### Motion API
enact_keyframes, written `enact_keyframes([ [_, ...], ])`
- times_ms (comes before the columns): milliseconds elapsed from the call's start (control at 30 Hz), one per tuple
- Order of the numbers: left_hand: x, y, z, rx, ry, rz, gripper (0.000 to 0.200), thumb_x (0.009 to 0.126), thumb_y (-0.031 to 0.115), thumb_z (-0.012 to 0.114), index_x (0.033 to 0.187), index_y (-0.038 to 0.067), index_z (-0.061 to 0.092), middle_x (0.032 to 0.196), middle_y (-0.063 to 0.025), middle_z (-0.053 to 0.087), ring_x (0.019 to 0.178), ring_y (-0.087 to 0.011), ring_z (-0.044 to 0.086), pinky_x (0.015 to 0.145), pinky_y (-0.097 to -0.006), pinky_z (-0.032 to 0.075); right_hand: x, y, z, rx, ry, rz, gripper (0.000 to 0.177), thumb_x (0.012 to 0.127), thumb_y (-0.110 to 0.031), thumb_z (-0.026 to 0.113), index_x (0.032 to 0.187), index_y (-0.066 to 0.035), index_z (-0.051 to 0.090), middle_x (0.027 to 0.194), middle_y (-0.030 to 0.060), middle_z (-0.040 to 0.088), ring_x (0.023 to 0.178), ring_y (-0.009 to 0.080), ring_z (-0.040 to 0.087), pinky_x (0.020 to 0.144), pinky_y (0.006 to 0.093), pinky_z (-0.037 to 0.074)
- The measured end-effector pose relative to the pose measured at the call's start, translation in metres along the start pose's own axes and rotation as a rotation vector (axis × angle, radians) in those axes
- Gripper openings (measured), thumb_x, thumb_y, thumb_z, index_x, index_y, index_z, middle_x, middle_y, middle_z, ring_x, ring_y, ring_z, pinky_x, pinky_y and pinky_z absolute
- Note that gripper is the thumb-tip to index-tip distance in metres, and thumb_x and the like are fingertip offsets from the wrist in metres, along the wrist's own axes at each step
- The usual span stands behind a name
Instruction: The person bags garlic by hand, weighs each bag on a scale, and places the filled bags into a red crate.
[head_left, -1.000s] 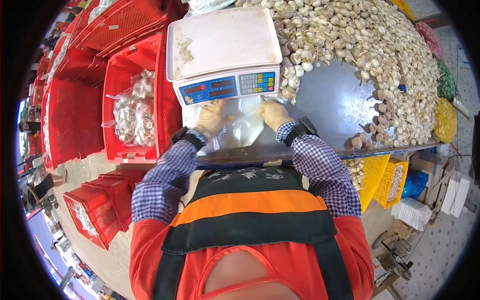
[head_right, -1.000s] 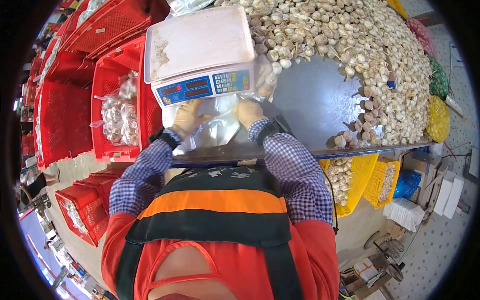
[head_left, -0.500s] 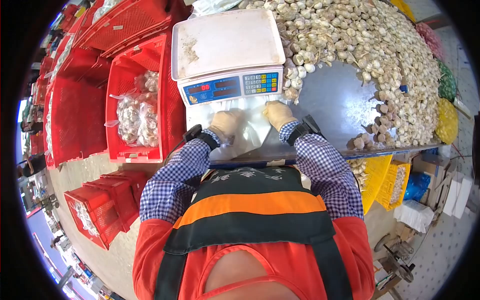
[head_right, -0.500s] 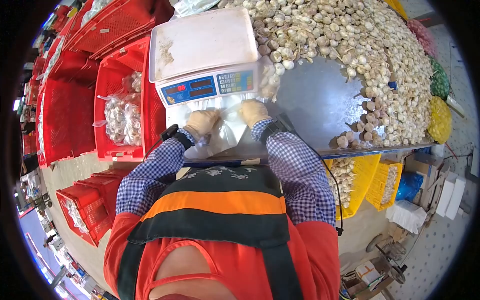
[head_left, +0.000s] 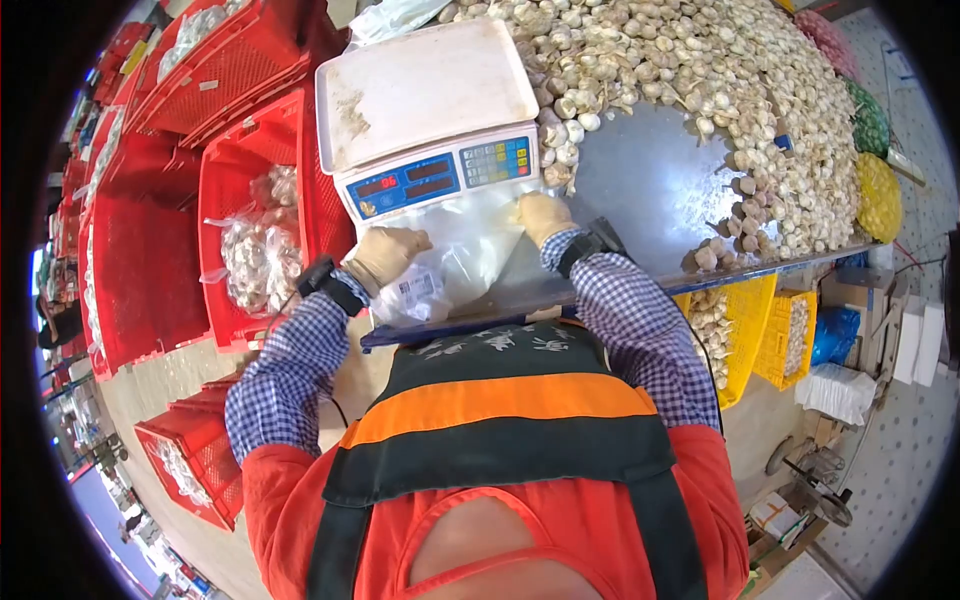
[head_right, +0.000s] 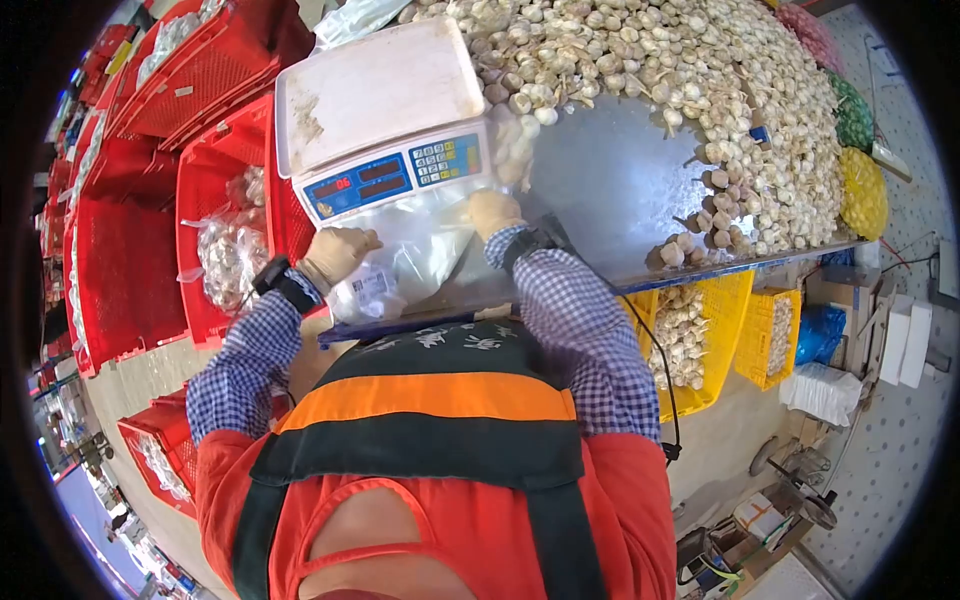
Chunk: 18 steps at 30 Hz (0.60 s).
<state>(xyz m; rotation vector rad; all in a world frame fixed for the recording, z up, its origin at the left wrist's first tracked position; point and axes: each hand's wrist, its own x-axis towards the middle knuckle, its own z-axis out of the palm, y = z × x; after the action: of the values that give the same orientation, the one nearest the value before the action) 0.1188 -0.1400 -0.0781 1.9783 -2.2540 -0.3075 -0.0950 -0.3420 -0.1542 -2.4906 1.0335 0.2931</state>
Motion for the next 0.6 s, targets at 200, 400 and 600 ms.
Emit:
enact_keyframes([
  [200,0.017,0.002,-0.001,0.076,0.109,0.181,0.011,0.083,0.021,0.058,0.086,0.013,0.064,0.073,-0.0054,0.065,0.066,-0.022,0.064,0.057,-0.0345,0.05,-0.032,-0.026,-0.031,0.219,0.1,-0.17,0.039,0.091,-0.037,0.047,0.094,-0.002,0.065,0.093,0.0209,0.064,0.089,0.033,0.063,0.08,0.042,0.049],
  [400,0.014,-0.002,-0.009,0.074,0.133,0.131,0.011,0.08,0.025,0.062,0.081,0.014,0.064,0.064,-0.0062,0.058,0.063,-0.0242,0.061,0.055,-0.0362,0.049,-0.061,-0.037,-0.059,1.234,-0.297,-0.112,0.057,0.095,-0.051,0.041,0.107,-0.001,0.067,0.097,0.0077,0.068,0.084,0.0181,0.06,0.08,0.0324,0.046],
  [600,0.036,0.03,-0.041,-0.016,0.288,-0.11,0.041,0.073,0.038,0.072,0.101,0.011,0.061,0.085,-0.0081,0.061,0.076,-0.0262,0.061,0.064,-0.0379,0.048,-0.072,-0.057,-0.089,1.17,-0.063,-0.064,0.021,0.086,-0.02,0.067,0.084,0.001,0.066,0.078,0.0028,0.064,0.075,0.0093,0.057,0.068,0.0219,0.044],
])
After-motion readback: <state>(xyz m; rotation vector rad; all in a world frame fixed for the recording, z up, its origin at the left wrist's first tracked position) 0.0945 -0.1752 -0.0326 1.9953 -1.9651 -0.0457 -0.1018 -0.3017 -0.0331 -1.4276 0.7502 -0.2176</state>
